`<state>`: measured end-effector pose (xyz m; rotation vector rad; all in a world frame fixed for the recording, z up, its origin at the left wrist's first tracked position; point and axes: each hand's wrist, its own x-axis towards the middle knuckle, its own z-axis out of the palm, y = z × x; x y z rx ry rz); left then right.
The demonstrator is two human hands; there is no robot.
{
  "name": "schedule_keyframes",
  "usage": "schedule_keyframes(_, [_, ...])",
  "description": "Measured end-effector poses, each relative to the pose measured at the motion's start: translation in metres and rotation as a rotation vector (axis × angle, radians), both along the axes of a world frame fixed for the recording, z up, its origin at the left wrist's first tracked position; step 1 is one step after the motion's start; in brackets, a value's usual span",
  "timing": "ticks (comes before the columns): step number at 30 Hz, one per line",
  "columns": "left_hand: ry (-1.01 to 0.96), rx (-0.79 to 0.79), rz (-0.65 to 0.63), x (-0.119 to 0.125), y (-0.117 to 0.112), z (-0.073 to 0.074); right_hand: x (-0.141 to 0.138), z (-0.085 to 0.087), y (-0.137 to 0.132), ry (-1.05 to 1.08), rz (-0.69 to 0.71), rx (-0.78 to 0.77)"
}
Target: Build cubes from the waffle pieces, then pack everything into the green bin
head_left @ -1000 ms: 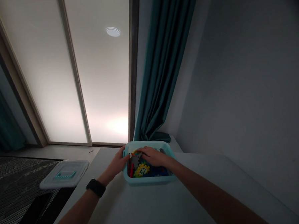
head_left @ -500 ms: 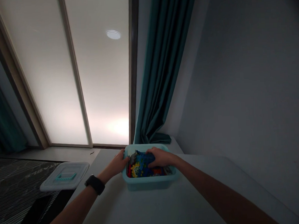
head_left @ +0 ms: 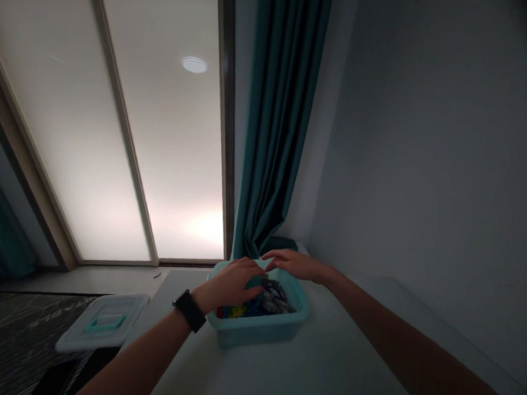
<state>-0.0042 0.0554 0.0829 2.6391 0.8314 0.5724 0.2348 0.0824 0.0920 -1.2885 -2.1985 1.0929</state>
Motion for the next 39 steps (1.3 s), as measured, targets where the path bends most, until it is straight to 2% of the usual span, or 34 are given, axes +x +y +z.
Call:
schedule_keyframes(3, [0.16, -0.127, -0.043, 0.025, 0.017, -0.011, 0.028, -0.015, -0.013, -0.03, -0.129, 0.051])
schedule_keyframes(7, [0.244, -0.196, -0.02, 0.05, 0.036, -0.036, 0.038, -0.042, -0.031, -0.056, -0.092, 0.103])
schedule_keyframes(9, [0.253, -0.182, -0.016, 0.057, 0.042, -0.041, 0.036, -0.051, -0.036, -0.079, -0.087, 0.149])
schedule_keyframes(14, [0.249, -0.142, -0.008, 0.06, 0.053, -0.033, 0.034, -0.065, -0.038, -0.025, -0.101, 0.253])
schedule_keyframes(15, [0.248, -0.141, -0.011, 0.058, 0.055, -0.031, 0.035, -0.069, -0.039, -0.008, -0.129, 0.274])
schedule_keyframes(17, [0.253, -0.137, -0.019, 0.055, 0.054, -0.029, 0.035, -0.077, -0.043, 0.02, -0.275, 0.28])
schedule_keyframes(19, [0.263, -0.129, -0.028, 0.052, 0.048, -0.028, 0.034, -0.084, -0.048, 0.057, -0.436, 0.18])
schedule_keyframes(21, [0.27, -0.115, -0.041, 0.047, 0.039, -0.025, 0.033, -0.086, -0.051, 0.113, -0.475, 0.031])
schedule_keyframes(23, [0.257, -0.097, -0.068, 0.041, 0.03, -0.019, 0.033, -0.081, -0.05, 0.159, -0.413, -0.023])
schedule_keyframes(27, [0.106, 0.033, -0.105, 0.019, 0.024, -0.004, 0.036, -0.052, -0.027, 0.166, -0.218, 0.178])
schedule_keyframes(29, [0.035, 0.182, 0.005, 0.006, 0.028, -0.001, 0.035, -0.033, -0.007, 0.113, -0.148, 0.275])
schedule_keyframes(31, [-0.009, 0.3, 0.212, -0.007, 0.034, -0.004, 0.031, -0.015, 0.013, 0.018, -0.151, 0.376])
schedule_keyframes(32, [-0.025, 0.322, 0.313, -0.013, 0.035, -0.008, 0.027, -0.007, 0.023, 0.007, -0.142, 0.397])
schedule_keyframes(34, [-0.051, 0.319, 0.407, -0.022, 0.033, -0.015, 0.015, 0.005, 0.038, -0.001, -0.104, 0.426])
schedule_keyframes(37, [-0.045, 0.441, 0.351, -0.027, 0.013, -0.024, -0.005, 0.016, 0.049, -0.002, -0.054, 0.463])
schedule_keyframes(39, [0.054, 0.504, 0.193, -0.02, -0.006, -0.027, -0.017, 0.018, 0.05, 0.0, -0.048, 0.489])
